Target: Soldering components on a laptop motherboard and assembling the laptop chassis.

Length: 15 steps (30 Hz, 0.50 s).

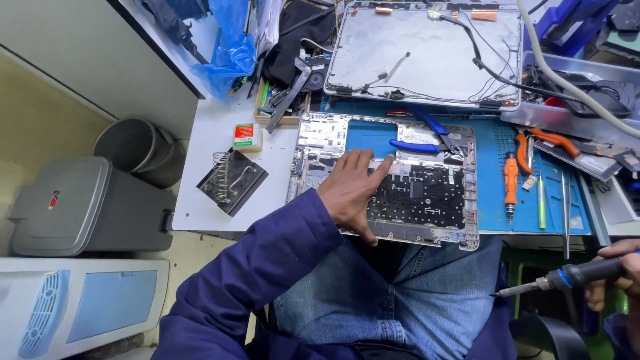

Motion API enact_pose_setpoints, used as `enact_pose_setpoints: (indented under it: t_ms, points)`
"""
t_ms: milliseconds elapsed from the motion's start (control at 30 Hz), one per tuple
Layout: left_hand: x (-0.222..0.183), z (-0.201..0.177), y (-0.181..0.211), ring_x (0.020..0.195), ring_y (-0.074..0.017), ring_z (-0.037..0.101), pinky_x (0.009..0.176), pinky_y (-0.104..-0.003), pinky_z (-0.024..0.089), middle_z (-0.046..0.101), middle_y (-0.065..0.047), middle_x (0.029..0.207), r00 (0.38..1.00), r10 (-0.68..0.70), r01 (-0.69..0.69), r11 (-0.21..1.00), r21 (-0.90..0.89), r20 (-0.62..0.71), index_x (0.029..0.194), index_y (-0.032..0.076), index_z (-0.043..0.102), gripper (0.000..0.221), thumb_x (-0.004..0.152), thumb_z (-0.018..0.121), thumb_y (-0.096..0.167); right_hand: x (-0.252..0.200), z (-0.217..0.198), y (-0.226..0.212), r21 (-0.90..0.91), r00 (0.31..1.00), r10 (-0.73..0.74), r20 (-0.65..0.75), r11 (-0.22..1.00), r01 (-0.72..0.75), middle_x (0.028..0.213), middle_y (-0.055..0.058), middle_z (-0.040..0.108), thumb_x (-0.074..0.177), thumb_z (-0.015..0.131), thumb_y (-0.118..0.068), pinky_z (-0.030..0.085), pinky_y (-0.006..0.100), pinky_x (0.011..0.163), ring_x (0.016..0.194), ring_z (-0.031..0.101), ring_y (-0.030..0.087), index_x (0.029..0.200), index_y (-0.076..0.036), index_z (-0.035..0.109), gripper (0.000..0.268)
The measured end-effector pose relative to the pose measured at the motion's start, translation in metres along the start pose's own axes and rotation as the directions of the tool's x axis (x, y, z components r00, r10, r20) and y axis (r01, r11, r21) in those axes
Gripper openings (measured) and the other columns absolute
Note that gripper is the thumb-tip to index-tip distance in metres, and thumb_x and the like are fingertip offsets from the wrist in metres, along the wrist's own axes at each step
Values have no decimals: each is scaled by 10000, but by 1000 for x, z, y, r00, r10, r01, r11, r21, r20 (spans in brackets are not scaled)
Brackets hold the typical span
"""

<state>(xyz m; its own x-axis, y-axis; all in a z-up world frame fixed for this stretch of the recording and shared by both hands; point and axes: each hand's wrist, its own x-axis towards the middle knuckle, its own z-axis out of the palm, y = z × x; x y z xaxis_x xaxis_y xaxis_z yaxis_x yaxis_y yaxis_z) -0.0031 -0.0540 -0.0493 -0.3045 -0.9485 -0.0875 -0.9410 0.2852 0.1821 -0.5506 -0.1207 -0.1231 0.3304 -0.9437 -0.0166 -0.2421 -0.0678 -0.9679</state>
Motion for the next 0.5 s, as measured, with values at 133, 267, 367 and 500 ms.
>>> enact_pose_setpoints:
  t_ms: [133, 267, 367, 500]
  points:
    - [-8, -4, 4, 1444, -538, 320, 1215, -639, 268, 345, -341, 1532, 999, -17, 17, 1000, 13, -51, 1685, 76, 214, 1749, 382, 1031, 909, -2, 14, -28, -72, 999, 5, -48, 997, -9, 684, 160, 618, 1234, 405, -394, 519, 362, 479, 498, 625, 273, 1319, -13, 531, 410]
    - [-13, -2, 2, 1410, -527, 342, 1208, -633, 276, 366, -333, 1500, 995, -59, 60, 998, 9, -78, 1678, 61, 228, 1771, 354, 1031, 922, -13, 44, -75, -59, 985, 68, -157, 995, -78, 792, 231, 562, 1222, 419, -239, 502, 400, 515, 562, 571, 318, 1288, 44, 537, 314]
    - [-11, 0, -7, 1409, -518, 336, 1215, -632, 264, 363, -327, 1499, 994, -87, 86, 996, -15, -72, 1679, 60, 235, 1760, 365, 1018, 930, -13, 54, -95, -13, 981, 62, -186, 998, -66, 912, 228, 582, 1264, 429, -304, 548, 415, 654, 680, 609, 318, 1355, 17, 508, 343]
    - [-14, 5, -10, 1457, -537, 291, 1205, -637, 257, 325, -353, 1548, 987, -155, 153, 987, -53, -51, 1697, 94, 212, 1713, 422, 1011, 913, -14, 70, -116, -82, 971, -21, -240, 997, 1, 1065, 294, 554, 1296, 329, -332, 577, 488, 747, 868, 622, 398, 1496, 54, 389, 439]
